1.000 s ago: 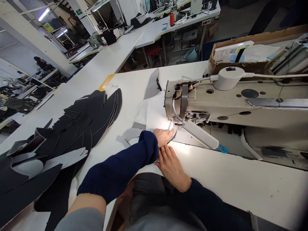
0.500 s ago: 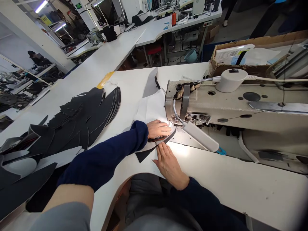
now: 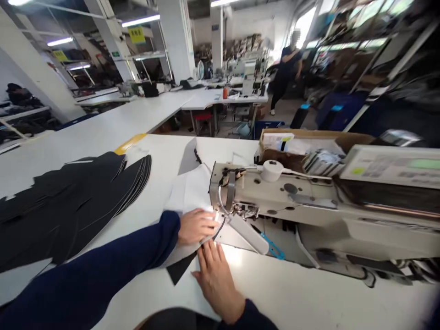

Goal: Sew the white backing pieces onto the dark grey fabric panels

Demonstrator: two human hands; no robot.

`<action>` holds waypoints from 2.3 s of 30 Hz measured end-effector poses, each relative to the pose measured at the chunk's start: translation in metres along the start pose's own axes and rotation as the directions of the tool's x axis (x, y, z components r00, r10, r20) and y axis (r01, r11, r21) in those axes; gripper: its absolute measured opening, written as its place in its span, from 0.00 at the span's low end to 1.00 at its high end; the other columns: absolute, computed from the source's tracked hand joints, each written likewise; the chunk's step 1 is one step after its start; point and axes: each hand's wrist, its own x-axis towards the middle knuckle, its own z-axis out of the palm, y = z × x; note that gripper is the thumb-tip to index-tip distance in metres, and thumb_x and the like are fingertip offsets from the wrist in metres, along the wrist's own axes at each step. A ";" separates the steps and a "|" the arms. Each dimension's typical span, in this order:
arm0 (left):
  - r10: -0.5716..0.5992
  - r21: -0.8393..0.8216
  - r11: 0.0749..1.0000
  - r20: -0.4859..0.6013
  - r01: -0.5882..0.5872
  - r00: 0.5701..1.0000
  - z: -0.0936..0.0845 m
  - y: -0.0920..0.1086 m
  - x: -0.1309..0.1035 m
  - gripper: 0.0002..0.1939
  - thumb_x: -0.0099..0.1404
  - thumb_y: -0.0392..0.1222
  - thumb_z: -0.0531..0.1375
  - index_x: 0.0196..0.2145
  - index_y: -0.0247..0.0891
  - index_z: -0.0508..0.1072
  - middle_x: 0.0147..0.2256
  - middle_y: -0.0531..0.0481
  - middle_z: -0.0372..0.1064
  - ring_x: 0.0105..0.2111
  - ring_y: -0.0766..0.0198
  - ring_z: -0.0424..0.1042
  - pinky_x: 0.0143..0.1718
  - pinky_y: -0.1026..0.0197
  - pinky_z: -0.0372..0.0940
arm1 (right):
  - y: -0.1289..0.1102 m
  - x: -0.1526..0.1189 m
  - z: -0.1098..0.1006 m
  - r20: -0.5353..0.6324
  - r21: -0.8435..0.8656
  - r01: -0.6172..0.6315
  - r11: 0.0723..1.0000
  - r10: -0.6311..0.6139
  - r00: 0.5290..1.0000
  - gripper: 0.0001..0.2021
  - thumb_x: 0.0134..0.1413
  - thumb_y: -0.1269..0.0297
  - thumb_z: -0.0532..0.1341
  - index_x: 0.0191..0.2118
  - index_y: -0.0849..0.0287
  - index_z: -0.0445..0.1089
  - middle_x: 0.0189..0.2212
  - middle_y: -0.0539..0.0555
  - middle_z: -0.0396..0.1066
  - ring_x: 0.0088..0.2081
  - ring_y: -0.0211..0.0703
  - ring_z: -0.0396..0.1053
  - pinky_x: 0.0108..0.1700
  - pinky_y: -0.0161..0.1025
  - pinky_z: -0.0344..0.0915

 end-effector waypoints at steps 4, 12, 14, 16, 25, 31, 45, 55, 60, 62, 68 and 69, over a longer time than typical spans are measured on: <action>0.044 -0.030 0.999 0.007 -0.043 0.999 -0.002 -0.001 -0.018 0.29 0.54 0.46 0.59 0.54 0.44 0.63 0.59 0.48 0.59 0.54 0.52 0.59 0.60 0.45 0.43 | -0.001 0.005 -0.005 0.006 -0.010 -0.020 1.000 0.020 1.000 0.28 0.57 0.48 0.58 0.54 0.67 0.65 0.55 0.66 0.63 0.57 0.59 0.59 0.56 0.55 0.58; 0.010 0.088 0.996 0.040 -0.013 0.999 0.000 0.002 -0.014 0.27 0.56 0.44 0.59 0.54 0.44 0.63 0.55 0.48 0.63 0.40 0.57 0.67 0.59 0.40 0.41 | -0.005 0.007 -0.011 0.036 -0.001 -0.037 0.999 0.037 0.999 0.28 0.60 0.48 0.54 0.55 0.68 0.64 0.53 0.66 0.65 0.56 0.59 0.60 0.56 0.55 0.57; 0.021 0.140 0.990 0.040 -0.027 0.999 0.002 0.005 -0.010 0.23 0.56 0.41 0.58 0.50 0.43 0.66 0.53 0.49 0.65 0.42 0.57 0.66 0.58 0.40 0.42 | -0.007 0.006 -0.009 0.029 -0.013 -0.043 0.999 0.043 0.999 0.28 0.60 0.48 0.54 0.55 0.69 0.64 0.53 0.66 0.65 0.56 0.59 0.59 0.57 0.54 0.57; 0.055 0.183 0.981 0.039 -0.061 0.998 0.003 0.008 -0.008 0.21 0.55 0.39 0.59 0.48 0.41 0.67 0.53 0.48 0.65 0.48 0.54 0.63 0.59 0.41 0.43 | -0.009 0.004 -0.006 0.025 -0.025 -0.051 0.998 0.051 0.998 0.29 0.60 0.48 0.54 0.55 0.70 0.64 0.54 0.67 0.64 0.57 0.60 0.58 0.57 0.54 0.56; -0.047 0.275 0.960 -0.002 0.046 0.999 0.019 0.021 -0.012 0.20 0.62 0.43 0.56 0.52 0.40 0.66 0.56 0.46 0.61 0.47 0.57 0.63 0.54 0.49 0.51 | -0.012 0.000 0.003 0.010 -0.043 -0.098 0.994 0.099 0.995 0.33 0.57 0.49 0.58 0.57 0.75 0.59 0.56 0.70 0.60 0.58 0.60 0.56 0.59 0.53 0.55; -0.174 0.252 0.948 -0.107 0.196 0.979 0.031 0.029 -0.014 0.22 0.62 0.43 0.56 0.54 0.42 0.65 0.58 0.48 0.60 0.52 0.55 0.61 0.57 0.45 0.49 | -0.018 0.009 0.004 0.050 -0.028 -0.141 0.990 0.142 0.989 0.33 0.54 0.52 0.61 0.56 0.77 0.61 0.54 0.71 0.62 0.56 0.62 0.58 0.58 0.54 0.58; 0.053 0.227 0.974 -0.294 0.016 0.954 0.045 0.009 0.012 0.14 0.70 0.39 0.48 0.36 0.37 0.72 0.35 0.49 0.73 0.37 0.64 0.69 0.56 0.54 0.56 | -0.025 0.004 -0.003 0.081 -0.062 0.015 0.998 -0.010 0.997 0.28 0.62 0.56 0.52 0.57 0.79 0.58 0.57 0.78 0.56 0.60 0.64 0.53 0.57 0.54 0.60; -0.086 0.031 0.995 -0.139 0.091 0.987 0.039 0.014 -0.004 0.20 0.60 0.30 0.52 0.50 0.37 0.67 0.50 0.46 0.66 0.42 0.61 0.65 0.45 0.60 0.62 | -0.045 0.017 -0.005 0.107 -0.234 0.033 0.972 -0.009 0.994 0.28 0.62 0.60 0.49 0.53 0.89 0.59 0.52 0.83 0.60 0.55 0.66 0.60 0.53 0.58 0.62; -0.009 0.107 0.994 -0.040 0.013 0.999 0.037 0.005 -0.005 0.27 0.56 0.26 0.51 0.54 0.39 0.65 0.51 0.47 0.66 0.43 0.61 0.65 0.47 0.60 0.61 | -0.049 0.022 -0.002 0.170 -0.241 0.032 0.970 0.010 0.985 0.25 0.58 0.65 0.50 0.54 0.84 0.61 0.51 0.80 0.63 0.52 0.68 0.63 0.46 0.63 0.64; 0.018 0.126 0.992 0.008 -0.019 1.000 0.033 0.004 0.002 0.24 0.57 0.28 0.52 0.51 0.40 0.67 0.46 0.47 0.68 0.41 0.60 0.65 0.44 0.61 0.63 | -0.048 0.025 0.001 0.195 -0.247 0.043 0.968 0.006 0.981 0.24 0.58 0.66 0.51 0.53 0.84 0.61 0.51 0.81 0.62 0.52 0.68 0.64 0.44 0.62 0.65; -0.044 0.211 0.977 0.181 0.005 0.982 0.003 0.019 0.017 0.10 0.61 0.30 0.53 0.38 0.37 0.71 0.36 0.47 0.67 0.35 0.61 0.65 0.28 0.63 0.61 | -0.042 0.041 -0.009 0.201 -0.298 0.138 0.945 -0.079 0.976 0.16 0.54 0.71 0.54 0.43 0.79 0.70 0.38 0.76 0.70 0.38 0.65 0.71 0.35 0.58 0.65; -0.072 0.232 0.973 0.217 0.020 0.973 -0.002 0.024 0.018 0.08 0.63 0.31 0.53 0.37 0.36 0.71 0.36 0.47 0.67 0.34 0.61 0.65 0.27 0.63 0.60 | -0.041 0.043 -0.012 0.198 -0.296 0.176 0.939 -0.120 0.973 0.13 0.52 0.73 0.54 0.41 0.76 0.71 0.34 0.72 0.72 0.35 0.61 0.71 0.33 0.56 0.64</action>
